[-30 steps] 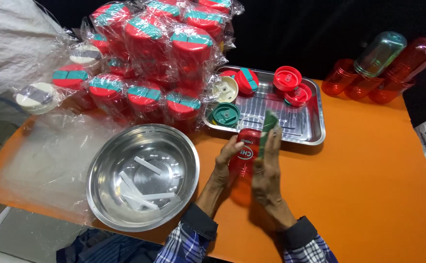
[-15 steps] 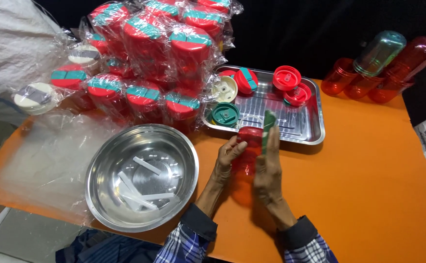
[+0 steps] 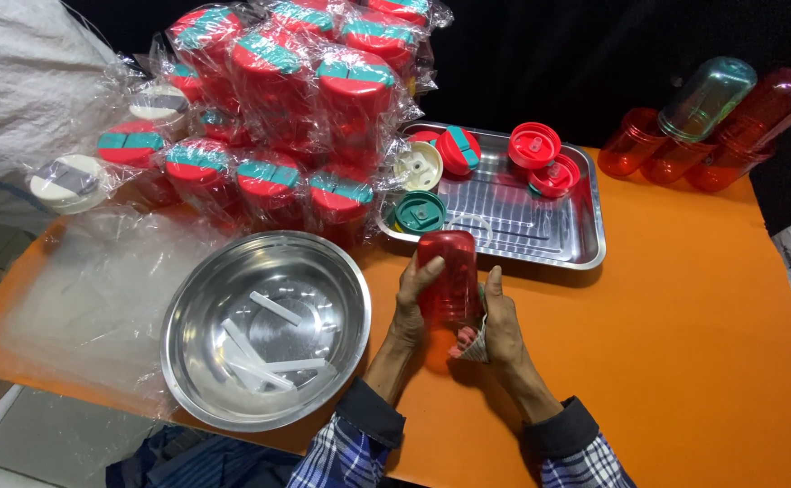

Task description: Assembling plastic containers by inserting a component, attaching a lid, and wrapping them in plastic film.

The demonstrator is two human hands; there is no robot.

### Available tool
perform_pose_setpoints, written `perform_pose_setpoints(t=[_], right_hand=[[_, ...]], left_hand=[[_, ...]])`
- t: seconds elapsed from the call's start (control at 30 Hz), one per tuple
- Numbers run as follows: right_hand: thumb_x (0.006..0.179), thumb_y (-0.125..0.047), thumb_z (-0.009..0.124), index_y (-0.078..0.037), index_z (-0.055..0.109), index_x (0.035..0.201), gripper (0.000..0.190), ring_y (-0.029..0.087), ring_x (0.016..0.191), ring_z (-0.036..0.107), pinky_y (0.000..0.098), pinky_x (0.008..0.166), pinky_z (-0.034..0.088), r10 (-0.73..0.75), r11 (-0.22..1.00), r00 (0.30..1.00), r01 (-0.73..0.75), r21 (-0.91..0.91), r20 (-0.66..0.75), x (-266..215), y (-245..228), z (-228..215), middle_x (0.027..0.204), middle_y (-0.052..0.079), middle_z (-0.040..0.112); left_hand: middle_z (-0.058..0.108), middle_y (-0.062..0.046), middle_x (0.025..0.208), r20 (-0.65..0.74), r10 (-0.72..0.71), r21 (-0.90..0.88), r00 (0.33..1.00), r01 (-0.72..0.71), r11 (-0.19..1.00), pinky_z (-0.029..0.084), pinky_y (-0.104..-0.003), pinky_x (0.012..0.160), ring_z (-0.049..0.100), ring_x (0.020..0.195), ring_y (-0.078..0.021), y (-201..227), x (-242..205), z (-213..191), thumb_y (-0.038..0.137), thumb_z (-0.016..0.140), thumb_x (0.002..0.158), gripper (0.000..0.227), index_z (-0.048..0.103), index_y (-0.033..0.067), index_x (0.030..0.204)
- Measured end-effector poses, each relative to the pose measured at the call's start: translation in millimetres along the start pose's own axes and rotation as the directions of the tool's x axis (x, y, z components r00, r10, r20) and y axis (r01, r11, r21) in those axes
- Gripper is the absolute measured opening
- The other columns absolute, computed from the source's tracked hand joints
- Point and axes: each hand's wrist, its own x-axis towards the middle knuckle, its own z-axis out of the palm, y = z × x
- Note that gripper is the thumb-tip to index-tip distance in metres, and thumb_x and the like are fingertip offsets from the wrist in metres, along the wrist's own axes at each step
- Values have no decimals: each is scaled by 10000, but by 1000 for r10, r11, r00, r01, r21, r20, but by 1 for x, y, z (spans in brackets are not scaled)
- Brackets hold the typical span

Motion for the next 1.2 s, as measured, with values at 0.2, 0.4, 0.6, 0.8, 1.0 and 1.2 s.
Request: perform_pose_setpoints(t=[0.2, 0.4, 0.6, 0.8, 1.0, 1.2], right_hand=[[1075, -497, 456, -43, 687, 564, 722, 192, 609, 567, 350, 652, 505, -159, 896, 987, 154, -417, 23, -24, -37, 14, 552, 96, 611], [1060, -248, 555, -71, 688, 912, 266, 259, 409, 651, 358, 357, 546, -271, 956, 944, 239, -171, -191, 30, 4, -31, 615, 198, 656], [1026, -28, 512, -56, 618, 1386, 376, 76, 803, 603, 233, 714, 566, -433, 900, 878, 435, -35, -205, 39, 9, -43, 920, 50, 616], [1007, -63, 658, -77, 564, 1324, 331, 64, 801, 674, 128, 596, 563, -491, 809, 791, 569, 147, -365, 61, 26, -51, 1014, 3, 612], [929, -492, 698, -210, 666, 1324, 486, 372, 1007, 720, 507, 913, 575, -472, 557, 880, 345, -756, 53, 56, 27, -60, 1058, 143, 765], [811, -332, 822, -120, 621, 1395, 653, 466, 1310, 528, 569, 1054, 487, -216, 166, 824, 560, -812, 525, 49, 11, -74, 1432, 245, 555]], left_hand=[[742, -34, 869, -218, -104, -169, 970, 68, 983, 582, -293, 811, 717, 791, -132, 9, -7, 7, 440, 711, 862, 325, 699, 158, 1023], [747, -121, 971, -349, -63, -252, 935, -29, 967, 640, -399, 754, 746, 849, -249, -4, 12, -11, 494, 712, 840, 455, 683, 156, 1142], [749, -149, 957, -418, -65, -362, 906, -100, 927, 646, -408, 696, 750, 813, -278, -27, 30, -37, 409, 739, 826, 345, 699, 176, 1078], [740, -152, 1094, -320, -144, -421, 936, -4, 907, 631, -469, 831, 736, 944, -311, -23, 24, -27, 385, 759, 841, 419, 688, 149, 1179], [730, -203, 1116, -280, -106, -439, 954, -29, 898, 609, -523, 873, 721, 989, -364, -13, 21, -21, 278, 749, 875, 389, 677, 81, 1204], [726, -185, 1140, -271, -92, -425, 958, -33, 905, 614, -555, 848, 719, 1004, -368, -13, 27, -22, 256, 790, 841, 451, 651, 115, 1246]])
